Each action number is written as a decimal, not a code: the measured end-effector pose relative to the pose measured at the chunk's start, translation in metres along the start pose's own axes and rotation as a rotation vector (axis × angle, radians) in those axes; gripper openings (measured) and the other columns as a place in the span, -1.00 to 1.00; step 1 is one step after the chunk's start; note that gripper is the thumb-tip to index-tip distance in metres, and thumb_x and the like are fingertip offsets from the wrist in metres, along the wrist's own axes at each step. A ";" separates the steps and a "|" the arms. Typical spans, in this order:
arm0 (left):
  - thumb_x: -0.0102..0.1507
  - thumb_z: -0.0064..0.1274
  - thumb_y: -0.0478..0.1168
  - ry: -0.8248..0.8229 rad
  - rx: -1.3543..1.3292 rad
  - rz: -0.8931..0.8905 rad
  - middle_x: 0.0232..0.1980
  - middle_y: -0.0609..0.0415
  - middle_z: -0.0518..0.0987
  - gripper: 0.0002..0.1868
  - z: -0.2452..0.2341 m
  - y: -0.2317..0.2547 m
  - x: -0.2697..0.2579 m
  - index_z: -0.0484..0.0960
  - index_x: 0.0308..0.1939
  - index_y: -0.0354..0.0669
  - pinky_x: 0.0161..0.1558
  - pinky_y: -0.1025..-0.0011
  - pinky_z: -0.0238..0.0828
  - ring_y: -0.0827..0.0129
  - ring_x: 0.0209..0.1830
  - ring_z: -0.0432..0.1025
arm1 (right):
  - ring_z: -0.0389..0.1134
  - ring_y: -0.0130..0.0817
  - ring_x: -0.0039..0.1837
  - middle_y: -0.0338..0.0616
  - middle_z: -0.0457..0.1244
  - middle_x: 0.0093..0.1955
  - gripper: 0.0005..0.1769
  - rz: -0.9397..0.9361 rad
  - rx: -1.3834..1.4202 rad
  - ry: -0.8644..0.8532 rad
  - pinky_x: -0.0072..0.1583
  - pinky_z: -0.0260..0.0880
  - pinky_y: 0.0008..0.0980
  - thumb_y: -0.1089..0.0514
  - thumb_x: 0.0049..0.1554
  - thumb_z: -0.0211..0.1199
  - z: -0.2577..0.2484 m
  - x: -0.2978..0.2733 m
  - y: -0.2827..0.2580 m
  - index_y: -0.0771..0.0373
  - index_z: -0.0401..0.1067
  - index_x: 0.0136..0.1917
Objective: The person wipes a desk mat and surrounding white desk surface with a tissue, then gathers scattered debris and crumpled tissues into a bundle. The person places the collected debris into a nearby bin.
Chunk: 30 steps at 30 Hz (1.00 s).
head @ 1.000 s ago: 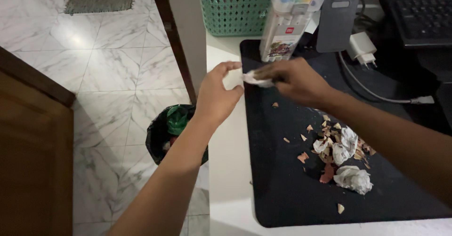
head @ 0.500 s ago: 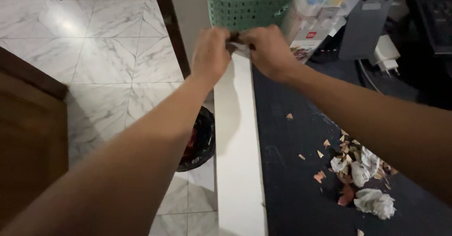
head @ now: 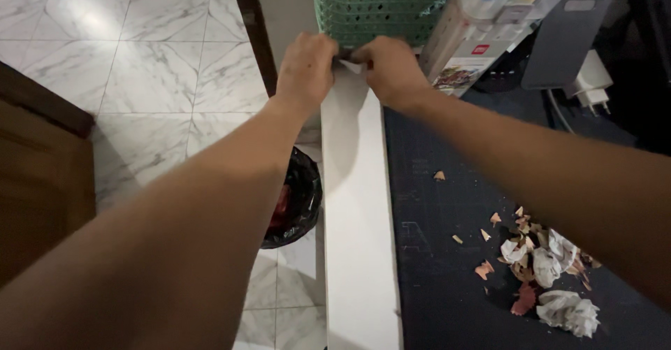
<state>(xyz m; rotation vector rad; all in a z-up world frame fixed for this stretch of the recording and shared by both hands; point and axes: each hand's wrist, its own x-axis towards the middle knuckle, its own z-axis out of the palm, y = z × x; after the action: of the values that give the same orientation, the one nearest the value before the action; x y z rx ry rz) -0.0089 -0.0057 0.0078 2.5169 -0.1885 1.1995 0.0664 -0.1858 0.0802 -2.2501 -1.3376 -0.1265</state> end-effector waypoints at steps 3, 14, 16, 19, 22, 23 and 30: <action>0.07 0.13 -0.45 0.004 -0.057 0.018 -0.16 -0.14 0.59 -0.77 -0.025 0.019 -0.001 0.59 -0.19 -0.25 0.07 -0.09 0.28 -0.21 -0.09 0.40 | 0.46 -0.02 -0.05 0.14 0.42 -0.04 -0.54 0.117 0.068 -0.131 0.10 0.44 -0.11 0.42 0.02 0.16 -0.011 -0.010 -0.003 0.16 0.57 0.16; 0.13 0.24 -0.28 -0.324 -0.127 -0.321 -0.26 -0.12 0.66 -0.85 -0.125 0.132 -0.038 0.76 -0.22 -0.21 -0.12 0.11 0.46 -0.02 -0.26 0.55 | 0.52 -0.11 0.02 0.08 0.42 0.08 -0.51 0.095 0.181 -0.223 0.12 0.49 -0.26 0.49 -0.02 0.12 -0.038 -0.094 -0.065 0.21 0.59 0.12; 0.12 0.22 -0.31 -0.261 -0.125 -0.242 -0.23 -0.11 0.67 -0.85 -0.135 0.150 -0.051 0.76 -0.23 -0.22 -0.10 0.09 0.45 -0.04 -0.21 0.54 | 0.49 -0.09 0.12 0.09 0.42 0.09 -0.50 -0.067 0.239 -0.161 0.20 0.47 -0.27 0.51 -0.08 0.12 -0.043 -0.112 -0.074 0.28 0.60 0.09; 0.12 0.18 -0.33 -0.207 -0.127 -0.185 -0.20 -0.08 0.68 -0.81 -0.148 0.175 -0.070 0.76 -0.19 -0.20 -0.08 0.08 0.43 -0.04 -0.17 0.53 | 0.50 -0.13 0.13 0.05 0.43 0.11 -0.54 -0.040 0.282 -0.192 0.20 0.47 -0.30 0.51 -0.07 0.14 -0.048 -0.135 -0.089 0.27 0.60 0.07; 0.14 0.14 -0.34 -0.236 -0.125 -0.223 -0.18 -0.07 0.68 -0.80 -0.159 0.198 -0.082 0.76 -0.17 -0.19 -0.06 0.09 0.43 -0.03 -0.16 0.53 | 0.50 -0.14 0.14 0.01 0.43 0.12 -0.49 0.008 0.319 -0.261 0.16 0.48 -0.30 0.52 -0.10 0.14 -0.055 -0.155 -0.102 0.23 0.62 0.07; 0.15 0.13 -0.33 -0.254 -0.137 -0.255 -0.18 -0.08 0.68 -0.79 -0.163 0.205 -0.086 0.76 -0.16 -0.19 -0.07 0.09 0.43 -0.02 -0.17 0.54 | 0.49 -0.14 0.15 0.01 0.43 0.12 -0.46 0.003 0.333 -0.280 0.16 0.48 -0.29 0.53 -0.13 0.13 -0.058 -0.159 -0.105 0.22 0.62 0.08; 0.18 0.13 -0.34 -0.235 -0.187 -0.308 -0.23 -0.08 0.69 -0.88 -0.190 0.254 -0.109 0.74 -0.26 -0.26 -0.10 0.15 0.45 0.04 -0.23 0.56 | 0.50 -0.14 0.13 -0.03 0.43 0.17 -0.43 -0.129 0.346 -0.366 0.18 0.48 -0.27 0.55 -0.11 0.13 -0.073 -0.194 -0.127 0.16 0.64 0.08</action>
<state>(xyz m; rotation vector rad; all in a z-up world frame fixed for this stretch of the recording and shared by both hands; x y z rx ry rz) -0.2834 -0.1764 0.0980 2.4069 0.0297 0.7333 -0.1261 -0.3261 0.1269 -1.9519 -1.5517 0.4588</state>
